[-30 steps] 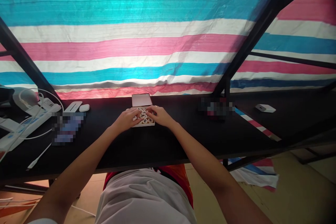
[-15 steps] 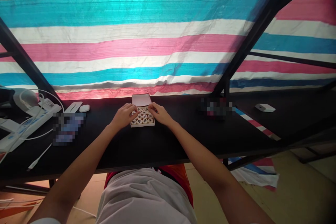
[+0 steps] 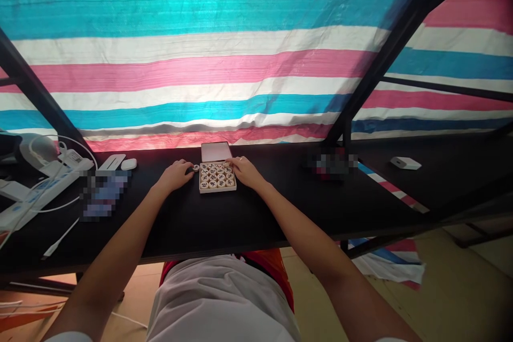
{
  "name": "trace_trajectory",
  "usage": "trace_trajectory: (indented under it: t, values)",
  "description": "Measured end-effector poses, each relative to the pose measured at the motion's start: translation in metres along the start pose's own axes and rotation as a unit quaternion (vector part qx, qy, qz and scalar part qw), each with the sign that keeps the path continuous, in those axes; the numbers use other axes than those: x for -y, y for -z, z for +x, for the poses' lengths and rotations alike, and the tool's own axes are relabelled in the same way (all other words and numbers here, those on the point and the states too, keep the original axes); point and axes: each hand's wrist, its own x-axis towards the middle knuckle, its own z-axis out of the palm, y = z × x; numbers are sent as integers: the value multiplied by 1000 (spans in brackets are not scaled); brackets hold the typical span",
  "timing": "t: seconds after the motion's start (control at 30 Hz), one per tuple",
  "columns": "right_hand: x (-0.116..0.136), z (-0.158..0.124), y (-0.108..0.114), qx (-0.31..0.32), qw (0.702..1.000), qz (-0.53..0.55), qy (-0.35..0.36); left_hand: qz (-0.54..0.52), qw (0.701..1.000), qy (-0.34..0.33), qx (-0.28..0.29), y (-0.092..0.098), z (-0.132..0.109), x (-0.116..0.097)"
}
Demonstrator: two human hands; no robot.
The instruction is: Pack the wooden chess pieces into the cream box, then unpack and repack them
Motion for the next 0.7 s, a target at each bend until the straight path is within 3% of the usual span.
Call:
trace_trajectory:
  t: [0.27, 0.47, 0.7]
  values:
    - [1, 0, -4, 26, 992, -126, -14, -7, 1000, 6, 12, 1, -1, -1]
    - [1, -2, -1, 6, 994, -110, -24, -6, 1000, 2, 18, -1, 0, 1]
    - [3, -2, 0, 32, 995, -99, -14, -7, 1000, 0, 11, -1, 0, -1]
